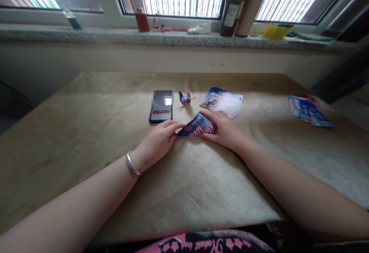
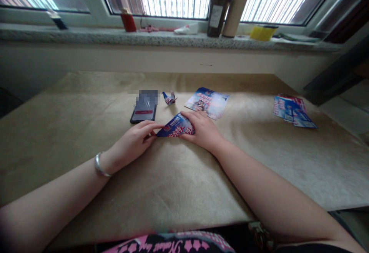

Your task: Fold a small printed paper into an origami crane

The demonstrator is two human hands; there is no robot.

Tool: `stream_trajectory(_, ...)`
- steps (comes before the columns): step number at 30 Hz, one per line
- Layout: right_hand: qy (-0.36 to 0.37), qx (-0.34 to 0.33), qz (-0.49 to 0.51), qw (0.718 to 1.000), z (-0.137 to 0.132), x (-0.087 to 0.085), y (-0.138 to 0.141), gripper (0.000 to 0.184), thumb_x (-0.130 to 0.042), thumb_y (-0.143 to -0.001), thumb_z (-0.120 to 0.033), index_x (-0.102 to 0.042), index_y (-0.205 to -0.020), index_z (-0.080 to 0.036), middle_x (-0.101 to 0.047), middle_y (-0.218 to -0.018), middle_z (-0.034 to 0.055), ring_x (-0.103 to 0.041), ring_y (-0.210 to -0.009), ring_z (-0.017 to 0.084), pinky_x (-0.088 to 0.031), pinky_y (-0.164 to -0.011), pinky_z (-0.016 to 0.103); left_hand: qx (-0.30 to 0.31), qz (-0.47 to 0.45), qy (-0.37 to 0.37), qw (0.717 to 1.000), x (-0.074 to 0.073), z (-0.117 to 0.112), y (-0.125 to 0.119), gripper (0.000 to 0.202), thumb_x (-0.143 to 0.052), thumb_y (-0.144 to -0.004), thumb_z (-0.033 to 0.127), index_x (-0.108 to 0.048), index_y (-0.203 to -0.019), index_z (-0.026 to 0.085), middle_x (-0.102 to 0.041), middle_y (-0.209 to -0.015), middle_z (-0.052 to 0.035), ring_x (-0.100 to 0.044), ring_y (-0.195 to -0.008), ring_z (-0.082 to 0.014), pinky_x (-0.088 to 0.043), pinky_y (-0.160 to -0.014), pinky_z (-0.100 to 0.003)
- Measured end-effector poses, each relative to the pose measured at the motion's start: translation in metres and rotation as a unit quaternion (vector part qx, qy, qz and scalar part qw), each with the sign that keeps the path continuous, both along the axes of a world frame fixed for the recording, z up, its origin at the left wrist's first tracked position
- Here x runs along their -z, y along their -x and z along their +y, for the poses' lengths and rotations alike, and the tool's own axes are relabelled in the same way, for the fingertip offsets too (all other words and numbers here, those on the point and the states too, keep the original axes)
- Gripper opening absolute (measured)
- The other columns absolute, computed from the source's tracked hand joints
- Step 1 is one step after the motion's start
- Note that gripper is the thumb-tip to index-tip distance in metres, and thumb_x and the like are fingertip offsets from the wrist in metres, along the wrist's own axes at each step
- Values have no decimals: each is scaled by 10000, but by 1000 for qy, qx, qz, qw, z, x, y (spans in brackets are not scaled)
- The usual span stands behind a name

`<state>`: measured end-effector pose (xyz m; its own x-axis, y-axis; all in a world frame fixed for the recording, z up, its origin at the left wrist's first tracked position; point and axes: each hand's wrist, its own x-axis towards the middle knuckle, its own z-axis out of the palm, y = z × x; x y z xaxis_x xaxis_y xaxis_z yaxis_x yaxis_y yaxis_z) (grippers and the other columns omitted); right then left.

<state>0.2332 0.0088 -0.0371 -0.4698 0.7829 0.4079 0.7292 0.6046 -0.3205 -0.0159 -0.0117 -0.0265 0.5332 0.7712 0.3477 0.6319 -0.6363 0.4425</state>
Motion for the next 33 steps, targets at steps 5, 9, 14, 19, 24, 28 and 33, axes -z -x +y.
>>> stream_trajectory(5,43,-23,88,995,-5,-1,1,526,-636,-765,-293,-458,-1255,-228,-590,-1220,92,-558,-1117,239,-439,-965,410,-4,24,1,1000,-1,-1,2,338,-494,-824,56,-566,-1136,164,-656,-1038,-56,-611,-924,-172,-513,-857,-327)
stream_trajectory(9,67,48,144,986,-6,-1,4,301,-555,-814,-302,-509,-1102,-228,-629,-1033,72,-606,-920,220,-487,-838,397,17,56,-13,998,-6,-5,4,359,-497,-839,107,-550,-1188,169,-645,-1102,-67,-594,-982,-194,-496,-886,-347)
stream_trajectory(14,71,83,117,987,0,2,8,160,-532,-786,-244,-567,-940,-219,-630,-984,75,-581,-910,229,-465,-837,418,20,50,-12,998,-6,-9,4,526,-502,-847,113,-408,-1360,184,-644,-1072,-81,-602,-921,-181,-514,-837,-330)
stream_trajectory(19,128,67,220,965,6,6,6,444,-548,-793,-244,-476,-1230,-210,-638,-968,60,-595,-788,180,-497,-742,352,-30,-11,19,999,0,-7,2,545,-487,-801,36,-444,-1323,189,-666,-996,-44,-610,-891,-165,-520,-822,-322)
stream_trajectory(24,49,23,248,967,7,1,-1,119,-535,-840,-271,-616,-922,-238,-651,-916,30,-596,-911,189,-473,-848,368,5,6,15,1000,0,-4,2,366,-502,-810,54,-586,-1146,174,-658,-996,-57,-602,-892,-170,-515,-829,-332)
stream_trajectory(28,55,-35,240,969,4,-6,-8,103,-517,-852,-252,-616,-842,-226,-661,-894,38,-602,-906,186,-461,-878,388,109,47,-13,993,-2,-6,1,281,-488,-860,106,-615,-1105,162,-652,-1014,-73,-576,-946,-177,-502,-876,-346)
stream_trajectory(33,188,-114,231,948,4,-14,-24,119,-550,-848,-313,-612,-824,-214,-663,-949,46,-611,-970,193,-457,-932,411,186,88,-11,979,-9,-14,0,336,-537,-875,229,-577,-1207,200,-594,-1203,-90,-518,-1134,-214,-439,-1001,-410)
